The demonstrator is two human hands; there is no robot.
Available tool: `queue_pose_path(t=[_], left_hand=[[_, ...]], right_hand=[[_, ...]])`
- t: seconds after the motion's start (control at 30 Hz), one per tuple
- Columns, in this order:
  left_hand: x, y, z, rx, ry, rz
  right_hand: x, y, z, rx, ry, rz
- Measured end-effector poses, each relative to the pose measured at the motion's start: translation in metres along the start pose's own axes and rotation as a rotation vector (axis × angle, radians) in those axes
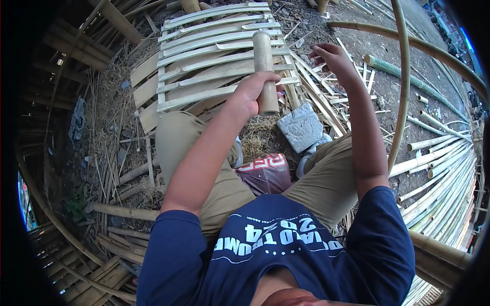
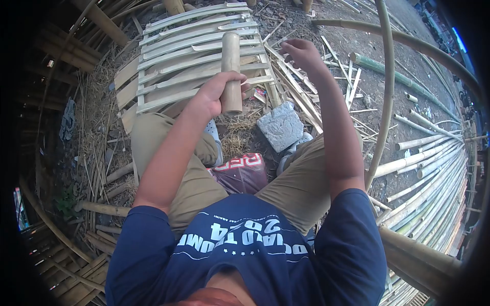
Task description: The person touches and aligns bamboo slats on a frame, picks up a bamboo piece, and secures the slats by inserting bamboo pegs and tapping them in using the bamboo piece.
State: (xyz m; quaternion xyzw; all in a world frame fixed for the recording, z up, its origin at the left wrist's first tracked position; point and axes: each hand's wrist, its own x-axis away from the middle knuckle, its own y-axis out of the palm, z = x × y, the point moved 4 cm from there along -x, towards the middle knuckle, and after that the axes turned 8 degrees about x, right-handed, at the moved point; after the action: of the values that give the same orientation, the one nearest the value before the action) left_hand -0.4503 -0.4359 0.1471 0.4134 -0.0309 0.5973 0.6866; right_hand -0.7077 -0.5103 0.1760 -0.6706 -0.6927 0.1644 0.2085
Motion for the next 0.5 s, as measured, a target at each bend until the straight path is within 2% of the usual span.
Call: queue_pose_path(t=[0.07, 0.13, 0.23, 0.33, 0.4, 0.5], left_hand=[[0.006, 0.009, 0.002, -0.028, 0.004, -0.017], [0.012, 0.015, 0.009, -0.106, 0.038, -0.062], [0.016, 0.034, 0.012, -0.137, 0.077, -0.163], [0.025, 0.081, 0.002, -0.19, 0.138, -0.303], [0.03, 0.126, -0.016, -0.254, 0.151, -0.452], [0.026, 0.181, -0.065, -0.305, 0.109, -0.62]], right_hand=[[0.021, -0.021, -0.03, 0.042, -0.134, -0.003], [0.047, -0.053, -0.045, -0.068, -0.208, 0.091], [0.101, -0.101, -0.03, -0.185, -0.208, 0.223], [0.156, -0.138, 0.027, -0.075, -0.051, 0.358], [0.183, -0.156, 0.08, -0.097, 0.17, 0.378], [0.216, -0.169, 0.188, 0.055, 0.474, 0.422]])
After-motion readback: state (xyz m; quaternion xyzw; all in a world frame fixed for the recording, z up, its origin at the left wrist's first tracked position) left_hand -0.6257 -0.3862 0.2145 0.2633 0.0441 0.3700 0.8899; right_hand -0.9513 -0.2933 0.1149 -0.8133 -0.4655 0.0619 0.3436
